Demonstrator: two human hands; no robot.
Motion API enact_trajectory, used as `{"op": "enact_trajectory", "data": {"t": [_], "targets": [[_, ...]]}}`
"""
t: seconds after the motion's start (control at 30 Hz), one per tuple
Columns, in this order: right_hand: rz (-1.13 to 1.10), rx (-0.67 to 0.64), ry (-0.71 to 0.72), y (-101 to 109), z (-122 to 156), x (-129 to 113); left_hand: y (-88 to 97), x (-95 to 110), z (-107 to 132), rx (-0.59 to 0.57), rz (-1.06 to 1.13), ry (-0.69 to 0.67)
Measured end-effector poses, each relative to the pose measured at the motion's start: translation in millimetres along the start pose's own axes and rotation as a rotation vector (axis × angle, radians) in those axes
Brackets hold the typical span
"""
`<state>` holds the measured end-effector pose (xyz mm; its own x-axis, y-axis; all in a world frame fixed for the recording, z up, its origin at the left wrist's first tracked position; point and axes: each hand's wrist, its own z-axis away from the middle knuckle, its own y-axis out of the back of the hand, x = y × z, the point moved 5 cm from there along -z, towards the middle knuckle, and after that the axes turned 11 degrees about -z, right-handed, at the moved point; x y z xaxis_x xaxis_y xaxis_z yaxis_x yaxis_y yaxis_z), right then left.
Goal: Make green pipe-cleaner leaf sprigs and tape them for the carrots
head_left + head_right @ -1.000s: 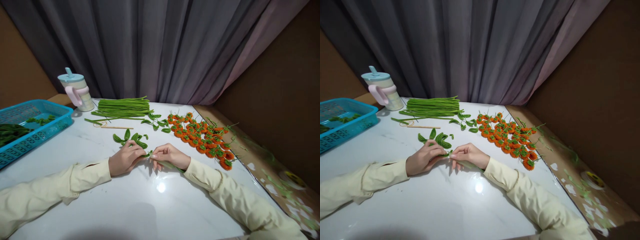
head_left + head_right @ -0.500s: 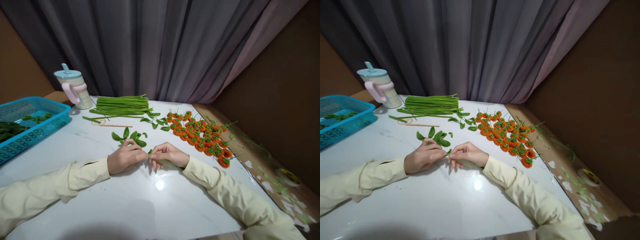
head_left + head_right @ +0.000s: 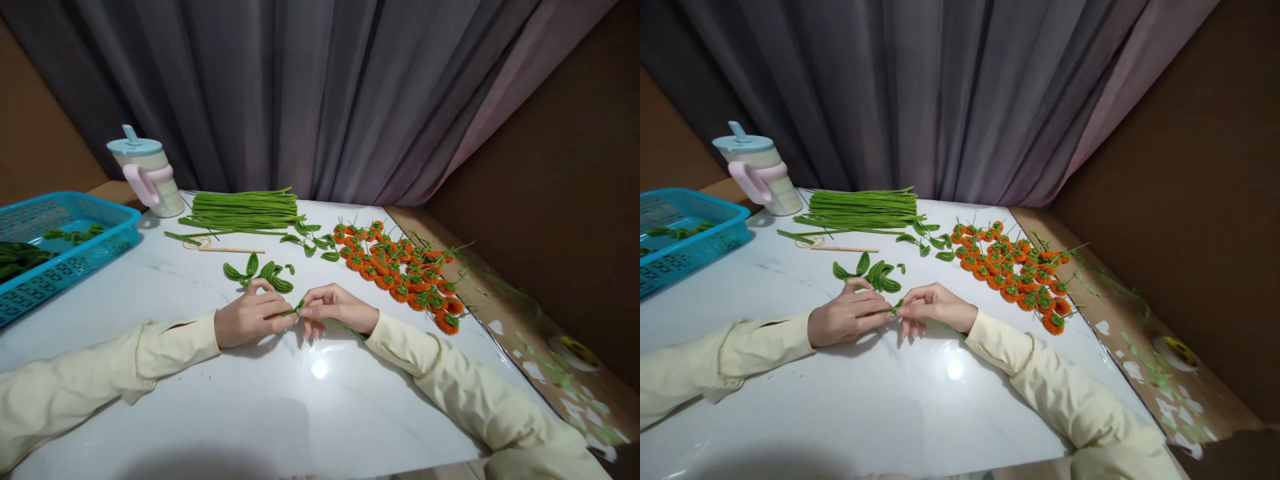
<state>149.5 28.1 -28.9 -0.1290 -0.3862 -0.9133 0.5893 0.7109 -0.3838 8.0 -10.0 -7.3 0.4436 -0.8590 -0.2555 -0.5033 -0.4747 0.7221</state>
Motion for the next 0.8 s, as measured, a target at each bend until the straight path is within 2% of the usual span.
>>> {"op": "enact_trajectory", "data": {"t": [0.3, 0.8], "targets": [[0.025, -0.038, -0.007, 1.0, 0.1, 2.2, -2.6, -0.6, 0.7, -0.040, -0.035, 0.028], [0.052, -0.052, 0.020, -1.9, 0.6, -0.3, -0.2, 5.1, -1.6, 0.002, -0.133, -0.078]]}}
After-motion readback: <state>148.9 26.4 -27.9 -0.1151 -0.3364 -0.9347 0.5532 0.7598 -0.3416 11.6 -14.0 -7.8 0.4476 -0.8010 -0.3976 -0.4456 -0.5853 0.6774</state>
